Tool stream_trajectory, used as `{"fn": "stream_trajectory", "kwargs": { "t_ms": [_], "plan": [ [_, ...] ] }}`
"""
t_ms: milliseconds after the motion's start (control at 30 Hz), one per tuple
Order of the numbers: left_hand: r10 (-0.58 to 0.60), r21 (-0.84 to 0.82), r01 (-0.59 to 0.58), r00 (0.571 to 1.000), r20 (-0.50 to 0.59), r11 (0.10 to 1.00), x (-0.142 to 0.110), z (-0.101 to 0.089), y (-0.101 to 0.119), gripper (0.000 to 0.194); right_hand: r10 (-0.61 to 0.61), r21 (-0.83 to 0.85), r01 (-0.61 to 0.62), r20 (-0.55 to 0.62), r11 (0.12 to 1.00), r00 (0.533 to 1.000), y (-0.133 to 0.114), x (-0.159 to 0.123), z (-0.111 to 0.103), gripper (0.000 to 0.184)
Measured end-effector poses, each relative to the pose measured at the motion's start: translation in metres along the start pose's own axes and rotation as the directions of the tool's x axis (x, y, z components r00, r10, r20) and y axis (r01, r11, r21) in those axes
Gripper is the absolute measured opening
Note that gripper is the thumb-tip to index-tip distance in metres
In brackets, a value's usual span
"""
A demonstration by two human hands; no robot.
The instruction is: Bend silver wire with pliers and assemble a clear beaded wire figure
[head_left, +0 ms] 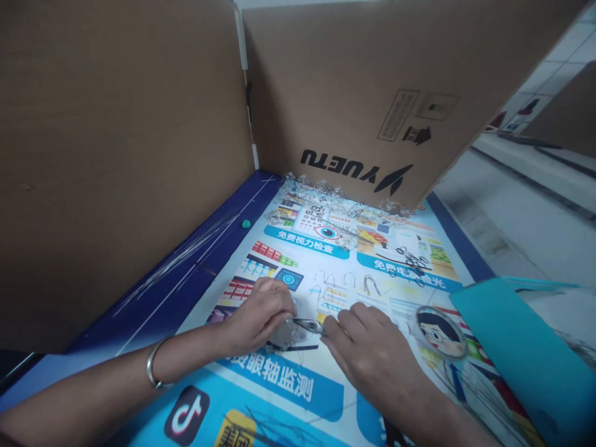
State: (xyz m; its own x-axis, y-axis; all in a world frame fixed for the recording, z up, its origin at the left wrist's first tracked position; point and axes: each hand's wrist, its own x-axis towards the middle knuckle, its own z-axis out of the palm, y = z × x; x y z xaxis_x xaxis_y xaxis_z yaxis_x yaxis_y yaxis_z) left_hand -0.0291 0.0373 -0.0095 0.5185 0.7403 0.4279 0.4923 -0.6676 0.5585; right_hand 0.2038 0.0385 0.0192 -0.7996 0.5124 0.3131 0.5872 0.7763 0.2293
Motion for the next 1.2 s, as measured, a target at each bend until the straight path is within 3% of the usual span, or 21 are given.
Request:
{"fn": "stream_trajectory", "kwargs": {
  "t_ms": [433,567,733,967,1200],
  "plan": [
    [-0.051,0.107,0.06,0.995,-0.083,0.992,-0.002,0.008,0.0,0.015,-0.012,0.023,0.011,0.02,1.0,1.0,-0.004,-0.003,0.004,0.008],
    [-0.02,0.218,0.029,0.999,-0.04,0.976,-0.002,0.007,-0.001,0.018,-0.009,0.014,0.009,0.001,1.0,1.0,-0.004,-0.003,0.005,0.01],
    [0.027,0.302,-0.052,0.996,0.088,0.952,-0.003,0.003,-0.001,0.019,-0.014,0.014,0.014,-0.001,1.0,1.0,-0.004,-0.002,0.006,0.008],
    [-0.015,0.059,0.012,0.998,0.054,0.998,0.001,-0.004,-0.002,0.012,-0.031,0.027,0.031,-0.028,0.999,0.999,-0.004,-0.001,0.005,0.009],
    [-0.029,-0.107,0.034,0.998,0.052,0.994,0.007,-0.007,-0.003,0.026,-0.045,0.007,0.045,-0.046,0.999,0.998,-0.002,0.0,0.005,0.01]
  ]
}}
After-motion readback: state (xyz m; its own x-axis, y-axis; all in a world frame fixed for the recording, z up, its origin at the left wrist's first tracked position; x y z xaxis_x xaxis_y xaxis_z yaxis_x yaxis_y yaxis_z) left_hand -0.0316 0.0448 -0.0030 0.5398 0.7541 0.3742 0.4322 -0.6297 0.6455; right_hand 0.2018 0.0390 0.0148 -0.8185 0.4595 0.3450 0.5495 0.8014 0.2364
